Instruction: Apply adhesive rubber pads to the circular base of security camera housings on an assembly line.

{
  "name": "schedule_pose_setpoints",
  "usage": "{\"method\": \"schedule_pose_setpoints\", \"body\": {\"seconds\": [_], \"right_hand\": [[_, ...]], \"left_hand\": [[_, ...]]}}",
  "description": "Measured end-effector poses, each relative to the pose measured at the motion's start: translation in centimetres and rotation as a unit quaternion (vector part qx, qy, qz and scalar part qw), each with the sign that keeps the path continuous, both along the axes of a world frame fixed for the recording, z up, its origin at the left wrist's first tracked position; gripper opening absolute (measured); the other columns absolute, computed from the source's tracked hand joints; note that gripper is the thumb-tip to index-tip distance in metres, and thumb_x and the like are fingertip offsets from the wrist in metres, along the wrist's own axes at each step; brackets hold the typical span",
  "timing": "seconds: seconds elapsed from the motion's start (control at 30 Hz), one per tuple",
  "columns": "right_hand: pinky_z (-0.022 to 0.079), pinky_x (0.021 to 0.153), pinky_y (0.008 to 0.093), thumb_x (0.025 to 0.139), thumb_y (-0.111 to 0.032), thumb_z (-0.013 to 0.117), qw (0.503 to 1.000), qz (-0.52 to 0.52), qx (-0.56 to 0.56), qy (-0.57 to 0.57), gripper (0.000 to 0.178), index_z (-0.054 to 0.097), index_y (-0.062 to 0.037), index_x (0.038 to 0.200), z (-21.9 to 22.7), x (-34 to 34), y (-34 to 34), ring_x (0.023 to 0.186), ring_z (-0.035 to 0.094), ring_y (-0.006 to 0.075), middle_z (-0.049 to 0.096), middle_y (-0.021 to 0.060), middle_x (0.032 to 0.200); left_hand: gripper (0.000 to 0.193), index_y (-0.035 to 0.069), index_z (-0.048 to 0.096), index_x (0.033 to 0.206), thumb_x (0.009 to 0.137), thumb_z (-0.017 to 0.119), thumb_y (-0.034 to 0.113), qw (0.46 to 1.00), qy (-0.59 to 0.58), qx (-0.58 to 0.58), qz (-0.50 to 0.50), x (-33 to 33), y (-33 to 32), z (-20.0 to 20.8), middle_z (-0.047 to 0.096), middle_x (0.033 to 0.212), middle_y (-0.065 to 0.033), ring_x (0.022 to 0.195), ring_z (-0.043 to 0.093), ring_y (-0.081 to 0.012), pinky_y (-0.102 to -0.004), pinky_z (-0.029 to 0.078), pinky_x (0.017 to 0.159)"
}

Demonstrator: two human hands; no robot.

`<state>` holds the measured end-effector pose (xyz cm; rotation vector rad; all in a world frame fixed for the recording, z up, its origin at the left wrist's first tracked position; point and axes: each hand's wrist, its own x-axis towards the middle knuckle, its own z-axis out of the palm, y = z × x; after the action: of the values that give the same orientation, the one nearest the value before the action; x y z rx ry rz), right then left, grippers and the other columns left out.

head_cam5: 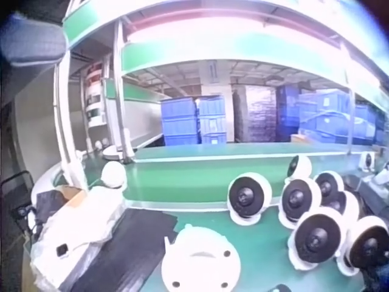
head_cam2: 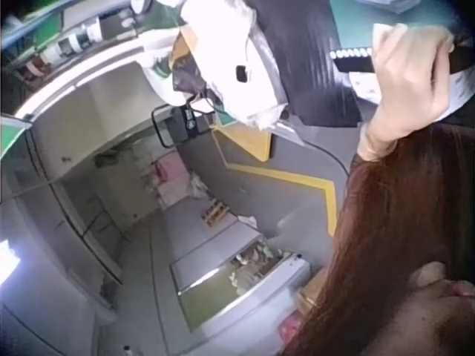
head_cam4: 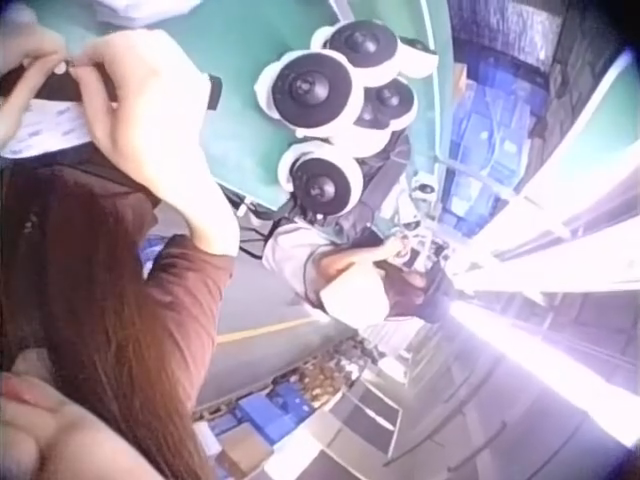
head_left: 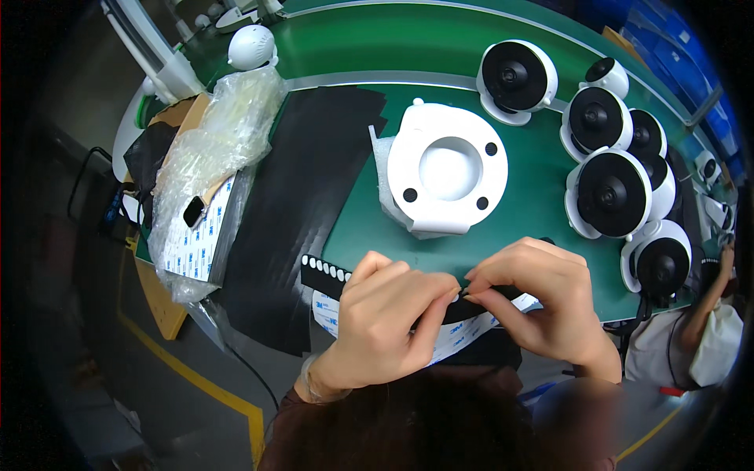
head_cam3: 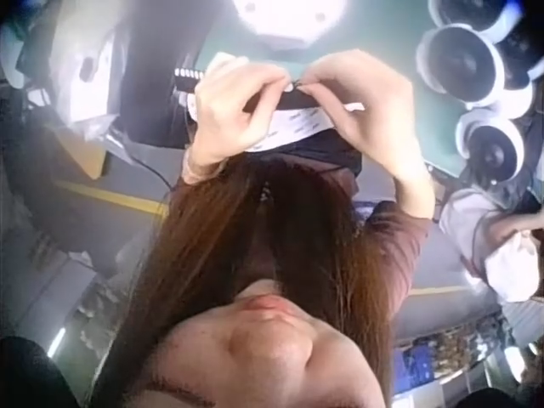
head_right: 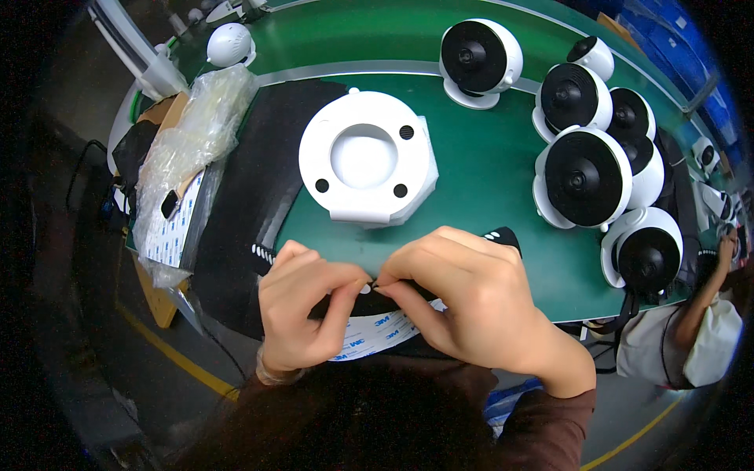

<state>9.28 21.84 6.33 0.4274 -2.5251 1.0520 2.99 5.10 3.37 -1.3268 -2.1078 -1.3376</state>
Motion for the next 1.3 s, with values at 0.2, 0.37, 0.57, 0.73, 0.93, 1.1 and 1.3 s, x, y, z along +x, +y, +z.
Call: {"method": "schedule_pose_setpoints", "body": {"seconds": [0.2, 0.37, 0.57, 0.73, 0.93, 1.1, 1.3], "right_hand": [[0.049, 0.071, 0.0318, 0.062, -0.001, 0.062, 0.999, 0.001, -0.028, 0.028, 0.005, 0.059, 0.0006, 0.065, 3.0, -0.1, 0.5, 0.081, 0.063, 0.0255, 0.063, 0.0194, 0.093], [0.045, 0.08, 0.0303, 0.073, -0.007, 0.061, 0.993, -0.099, -0.005, 0.071, 0.012, 0.059, 0.0048, 0.077, 4.1, -6.4, 0.7, 0.091, 0.061, 0.022, 0.062, 0.0192, 0.099], [0.048, 0.073, 0.0248, 0.076, -0.009, 0.062, 0.994, -0.092, -0.008, -0.05, 0.013, 0.062, 0.004, 0.077, 4.2, -9.1, 0.1, 0.075, 0.061, 0.0136, 0.065, 0.0108, 0.083], [0.048, 0.074, 0.0234, 0.076, -0.008, 0.063, 0.99, -0.114, -0.031, -0.073, 0.012, 0.061, 0.0041, 0.076, 4.6, -8.9, 0.0, 0.076, 0.061, 0.0129, 0.065, 0.0106, 0.083], [0.048, 0.073, 0.0223, 0.075, -0.006, 0.063, 0.988, -0.128, -0.004, -0.081, 0.01, 0.061, 0.0038, 0.076, 4.5, -8.9, -0.4, 0.074, 0.06, 0.0105, 0.064, 0.0087, 0.084], [0.047, 0.074, 0.0224, 0.075, -0.003, 0.062, 0.985, -0.146, 0.09, -0.023, 0.007, 0.059, 0.0032, 0.074, 4.2, -8.9, -0.4, 0.074, 0.06, 0.0105, 0.063, 0.0077, 0.084], [0.048, 0.073, 0.0223, 0.073, -0.002, 0.063, 0.997, -0.062, 0.041, 0.004, 0.011, 0.056, 0.0002, 0.082, 4.3, -9.6, -0.7, 0.075, 0.061, 0.0119, 0.062, 0.0064, 0.079]], "left_hand": [[0.018, 0.007, 0.061, 0.078, 0.062, 0.066, 0.0, 0.997, -0.048, -0.02, 0.058, -0.3, -0.2, -1.0, 0.057, 0.091, -0.0068, 0.07, 0.049, -0.0195, -0.0284, 0.035, 0.059], [0.014, 0.006, 0.062, 0.079, 0.066, 0.066, 0.004, 0.996, -0.032, -0.041, 0.076, -0.4, 0.3, -1.1, 0.021, 0.134, -0.0356, 0.117, 0.034, -0.0484, -0.0454, 0.032, 0.094], [0.008, 0.008, 0.064, 0.07, 0.063, 0.066, 0.005, 0.996, -0.02, -0.051, 0.063, -0.9, 0.8, -1.3, 0.02, 0.135, -0.0348, 0.123, 0.028, -0.0477, -0.0459, 0.023, 0.1], [0.006, -0.001, 0.059, 0.073, 0.069, 0.061, 0.003, 0.999, -0.019, -0.008, 0.039, -1.2, 1.0, -1.4, 0.022, 0.132, -0.0388, 0.121, 0.026, -0.0537, -0.052, 0.03, 0.095], [0.007, -0.002, 0.059, 0.072, 0.067, 0.062, 0.003, 0.999, -0.021, -0.004, 0.05, -1.2, 1.0, -1.6, 0.026, 0.13, -0.0382, 0.12, 0.03, -0.0514, -0.0496, 0.032, 0.095], [0.009, -0.003, 0.059, 0.071, 0.065, 0.063, 0.003, 0.998, -0.024, 0.009, 0.052, -1.1, 1.3, -1.4, 0.026, 0.129, -0.0393, 0.118, 0.034, -0.0499, -0.0472, 0.035, 0.093], [0.009, 0.005, 0.063, 0.07, 0.062, 0.066, 0.005, 0.998, -0.014, -0.008, 0.056, -1.1, 0.8, -1.8, 0.019, 0.134, -0.0382, 0.119, 0.032, -0.0497, -0.0453, 0.03, 0.097]]}}
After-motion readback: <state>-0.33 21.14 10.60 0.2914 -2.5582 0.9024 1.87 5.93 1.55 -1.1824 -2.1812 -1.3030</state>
